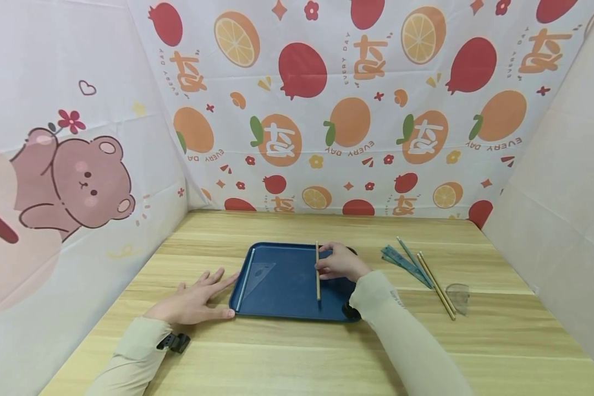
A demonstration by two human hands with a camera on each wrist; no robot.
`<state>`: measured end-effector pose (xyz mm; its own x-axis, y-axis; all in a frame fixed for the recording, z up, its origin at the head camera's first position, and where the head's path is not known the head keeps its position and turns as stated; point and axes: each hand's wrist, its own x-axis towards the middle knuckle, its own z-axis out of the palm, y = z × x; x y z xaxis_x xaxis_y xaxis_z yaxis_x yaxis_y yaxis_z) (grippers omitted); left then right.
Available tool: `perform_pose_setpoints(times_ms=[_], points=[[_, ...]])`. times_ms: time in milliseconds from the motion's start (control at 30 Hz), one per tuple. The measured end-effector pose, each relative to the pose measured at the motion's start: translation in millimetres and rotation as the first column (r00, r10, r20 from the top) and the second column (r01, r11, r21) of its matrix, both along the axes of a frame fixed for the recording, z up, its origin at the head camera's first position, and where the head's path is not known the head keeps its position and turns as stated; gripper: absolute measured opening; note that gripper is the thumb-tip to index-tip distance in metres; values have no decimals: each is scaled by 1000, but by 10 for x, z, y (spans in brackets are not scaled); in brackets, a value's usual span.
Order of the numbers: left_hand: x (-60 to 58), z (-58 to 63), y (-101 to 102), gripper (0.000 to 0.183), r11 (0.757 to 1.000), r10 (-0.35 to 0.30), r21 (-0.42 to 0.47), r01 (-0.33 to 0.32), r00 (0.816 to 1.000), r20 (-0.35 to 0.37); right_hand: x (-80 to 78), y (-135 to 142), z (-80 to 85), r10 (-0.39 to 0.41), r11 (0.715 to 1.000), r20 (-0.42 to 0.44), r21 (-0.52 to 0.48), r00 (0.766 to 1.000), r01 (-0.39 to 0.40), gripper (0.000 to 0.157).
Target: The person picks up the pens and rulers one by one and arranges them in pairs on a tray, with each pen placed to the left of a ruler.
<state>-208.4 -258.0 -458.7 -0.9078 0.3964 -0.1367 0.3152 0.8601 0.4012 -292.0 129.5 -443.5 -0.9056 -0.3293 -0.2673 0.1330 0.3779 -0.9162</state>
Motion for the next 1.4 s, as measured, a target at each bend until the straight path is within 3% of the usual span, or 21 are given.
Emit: perform_pose_setpoints(times_ms=[433, 1067, 1400], points=[[19, -17, 2, 96, 1000, 2, 3, -2, 1000, 4, 44, -226, -36, 7, 1000, 21, -17, 1000, -7, 57], [10, -29, 1, 96, 1000, 5, -4, -5, 1000, 3, -18, -521, -71, -16, 1000, 59, -7, 998, 16, 55], [19, -27, 2, 96, 1000, 8, -2, -8, 1000, 1, 14, -656, -67, -3, 1000, 42, 14, 999, 2, 52]])
